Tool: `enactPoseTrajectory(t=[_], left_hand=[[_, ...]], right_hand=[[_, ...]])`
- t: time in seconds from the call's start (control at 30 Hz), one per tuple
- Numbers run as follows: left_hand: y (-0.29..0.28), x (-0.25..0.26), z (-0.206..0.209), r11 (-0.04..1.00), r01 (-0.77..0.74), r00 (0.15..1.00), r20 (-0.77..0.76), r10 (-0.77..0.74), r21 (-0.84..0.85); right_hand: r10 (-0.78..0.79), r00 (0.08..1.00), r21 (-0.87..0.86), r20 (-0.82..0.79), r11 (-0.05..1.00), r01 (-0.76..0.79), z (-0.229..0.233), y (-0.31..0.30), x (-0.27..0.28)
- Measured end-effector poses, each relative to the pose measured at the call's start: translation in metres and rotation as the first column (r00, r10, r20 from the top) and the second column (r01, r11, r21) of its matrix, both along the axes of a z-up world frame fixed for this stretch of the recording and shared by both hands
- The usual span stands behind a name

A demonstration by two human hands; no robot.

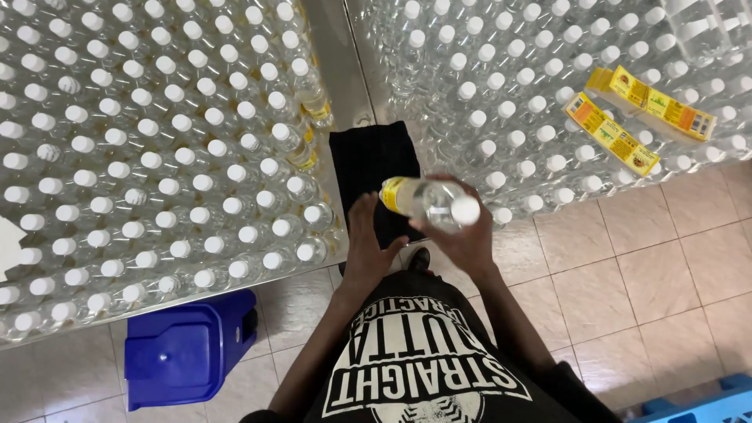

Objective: Manually applying adhesive labels to clear plastic water bottles in a production environment.

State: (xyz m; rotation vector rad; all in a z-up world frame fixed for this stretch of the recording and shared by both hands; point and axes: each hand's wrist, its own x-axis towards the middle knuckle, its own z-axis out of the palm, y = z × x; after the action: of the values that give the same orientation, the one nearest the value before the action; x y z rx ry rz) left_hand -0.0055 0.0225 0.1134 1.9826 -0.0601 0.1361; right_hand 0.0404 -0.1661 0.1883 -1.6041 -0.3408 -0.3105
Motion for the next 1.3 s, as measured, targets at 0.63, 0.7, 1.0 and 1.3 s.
enactPoseTrajectory(t=[0.63,0.7,1.0,1.3], left_hand=[[-0.032,0.006,-0.206,0.709,0.233,0.969,-0.222,-0.109,0.666],[-0.036,0.002,-0.209,0.727,0.234,0.969,-0.218,-0.119,0.645],[-0.031,-0.01,-0.214,0.784,0.22,0.974,-0.178,-0.141,0.58],[-0.039,-0.003,-0.229,0.79,0.062,0.995,-0.099,-0.002,0.611]], right_hand=[[0.024,0.954,-0.497,-0.3,0.849,-0.178,-0.145,0.15,0.218],[0.033,0.956,-0.513,-0.293,0.838,-0.186,-0.151,0.154,0.223],[0.063,0.947,-0.474,-0.314,0.854,-0.213,-0.16,0.161,0.209],[0.059,0.995,-0.846,0.076,0.533,0.032,-0.263,0.069,0.129]])
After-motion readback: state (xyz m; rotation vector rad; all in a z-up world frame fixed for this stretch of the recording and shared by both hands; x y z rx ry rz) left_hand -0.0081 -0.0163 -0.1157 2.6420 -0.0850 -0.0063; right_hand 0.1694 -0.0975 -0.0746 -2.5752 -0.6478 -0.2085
